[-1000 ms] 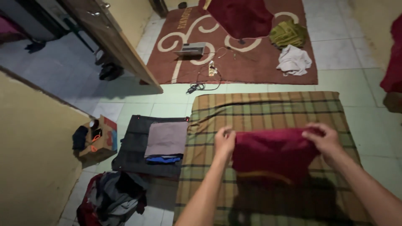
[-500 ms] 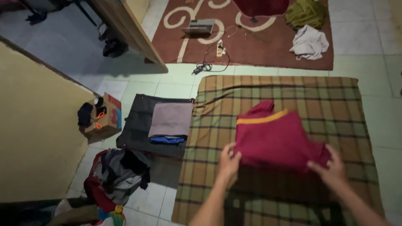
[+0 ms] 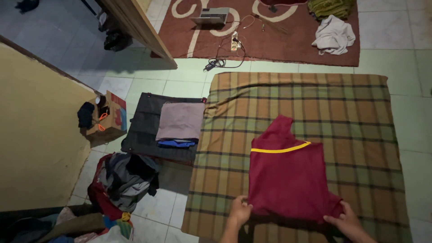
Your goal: Folding a purple shirt and a maroon shirt on a mattress.
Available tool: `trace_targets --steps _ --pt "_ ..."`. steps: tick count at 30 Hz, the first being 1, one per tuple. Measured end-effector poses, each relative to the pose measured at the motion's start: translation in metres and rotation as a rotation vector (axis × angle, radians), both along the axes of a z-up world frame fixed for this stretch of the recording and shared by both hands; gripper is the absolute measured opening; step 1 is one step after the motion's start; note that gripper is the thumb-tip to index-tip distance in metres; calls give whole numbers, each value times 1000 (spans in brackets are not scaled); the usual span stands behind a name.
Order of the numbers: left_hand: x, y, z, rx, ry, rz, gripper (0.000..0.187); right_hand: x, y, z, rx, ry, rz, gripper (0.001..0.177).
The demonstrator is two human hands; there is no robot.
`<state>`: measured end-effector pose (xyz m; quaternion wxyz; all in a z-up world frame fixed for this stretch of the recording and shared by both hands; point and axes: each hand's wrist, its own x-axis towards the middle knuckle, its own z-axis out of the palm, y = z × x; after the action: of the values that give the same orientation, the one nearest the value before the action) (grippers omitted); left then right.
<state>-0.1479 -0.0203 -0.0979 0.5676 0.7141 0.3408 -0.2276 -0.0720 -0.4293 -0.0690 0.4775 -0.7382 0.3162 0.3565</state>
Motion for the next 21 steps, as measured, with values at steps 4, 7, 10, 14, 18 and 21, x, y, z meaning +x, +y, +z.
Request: trace_targets --steps 4,7,10,14,18,21 --pt "10 -1 16 6 47 -34 39 1 -48 -85 -146 -38 90 96" --pt "24 -1 41 43 144 -50 36 21 -57 -83 -194 -114 94 79" --pt "34 -4 39 98 -1 -14 47 48 -36 -26 -324 17 261 73" --pt "68 -6 72 279 -187 -122 58 80 6 31 -478 -384 614 76" --pt "97 -13 59 318 -258 -186 61 104 34 36 -390 -444 665 75" --pt "113 -12 91 386 -245 -261 60 117 46 31 -350 -522 709 70"
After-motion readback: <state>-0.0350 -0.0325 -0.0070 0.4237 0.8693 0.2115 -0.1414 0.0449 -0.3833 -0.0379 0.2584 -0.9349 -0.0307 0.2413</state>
